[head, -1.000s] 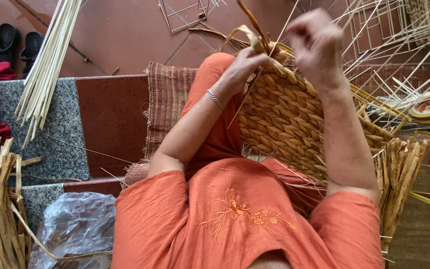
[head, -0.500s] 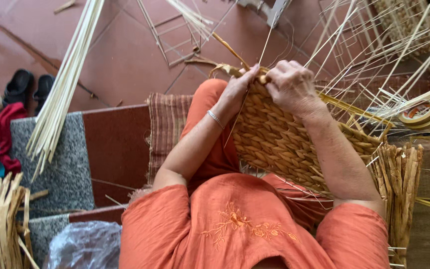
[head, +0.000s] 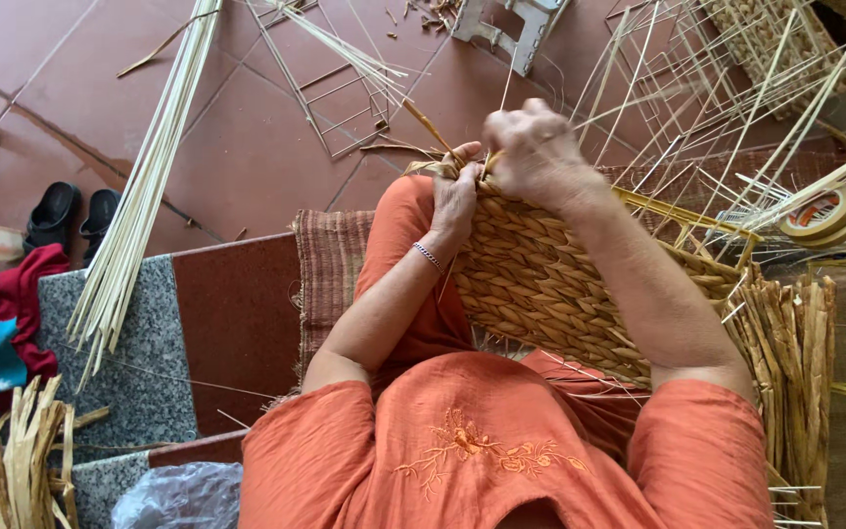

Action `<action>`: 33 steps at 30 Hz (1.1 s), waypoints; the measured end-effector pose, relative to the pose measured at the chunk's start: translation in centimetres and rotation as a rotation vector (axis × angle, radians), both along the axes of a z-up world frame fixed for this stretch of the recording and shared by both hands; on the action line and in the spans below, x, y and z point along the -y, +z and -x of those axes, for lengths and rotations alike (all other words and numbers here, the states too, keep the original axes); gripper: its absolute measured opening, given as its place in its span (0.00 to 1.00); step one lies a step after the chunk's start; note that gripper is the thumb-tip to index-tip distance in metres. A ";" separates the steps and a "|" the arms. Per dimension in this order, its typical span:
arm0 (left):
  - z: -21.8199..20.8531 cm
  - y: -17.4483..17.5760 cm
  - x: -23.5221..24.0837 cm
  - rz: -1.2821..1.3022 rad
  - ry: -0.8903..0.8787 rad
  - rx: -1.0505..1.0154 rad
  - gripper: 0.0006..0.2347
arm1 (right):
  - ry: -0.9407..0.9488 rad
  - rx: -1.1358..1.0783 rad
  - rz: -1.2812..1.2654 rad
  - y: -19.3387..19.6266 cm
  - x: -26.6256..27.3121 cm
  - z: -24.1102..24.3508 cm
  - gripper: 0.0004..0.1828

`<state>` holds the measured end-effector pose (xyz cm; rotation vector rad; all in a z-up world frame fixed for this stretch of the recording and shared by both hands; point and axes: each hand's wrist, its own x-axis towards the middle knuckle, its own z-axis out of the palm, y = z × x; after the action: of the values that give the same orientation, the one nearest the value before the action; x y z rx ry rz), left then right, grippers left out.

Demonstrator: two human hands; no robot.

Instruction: The person weaves a rectangular basket by hand, interlacing dried palm leaves through a metal frame. They repeatedly pull and tuck the leaves to form a tight pattern along the basket's edge.

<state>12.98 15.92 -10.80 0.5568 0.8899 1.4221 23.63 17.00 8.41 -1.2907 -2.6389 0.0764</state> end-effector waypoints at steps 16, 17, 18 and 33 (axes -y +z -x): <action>0.9 0.9 -0.3 -0.186 -0.043 -0.212 0.03 | -0.078 0.489 -0.098 11.1 9.1 -2.0 0.15; 1.3 1.3 -0.2 -0.206 -0.063 -0.259 0.02 | -0.078 0.469 -0.180 11.9 10.3 -2.7 0.18; 1.7 1.9 -0.2 -0.253 -0.083 -0.277 0.02 | -0.075 0.446 -0.260 12.6 11.7 -3.6 0.20; 6.9 10.7 0.5 -0.795 -0.514 -0.991 0.03 | -0.013 0.199 0.215 -0.2 22.1 -6.3 0.14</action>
<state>6.10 15.45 -0.06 2.0469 0.7833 0.9296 29.95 -5.07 8.19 -1.4511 -2.8545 0.2485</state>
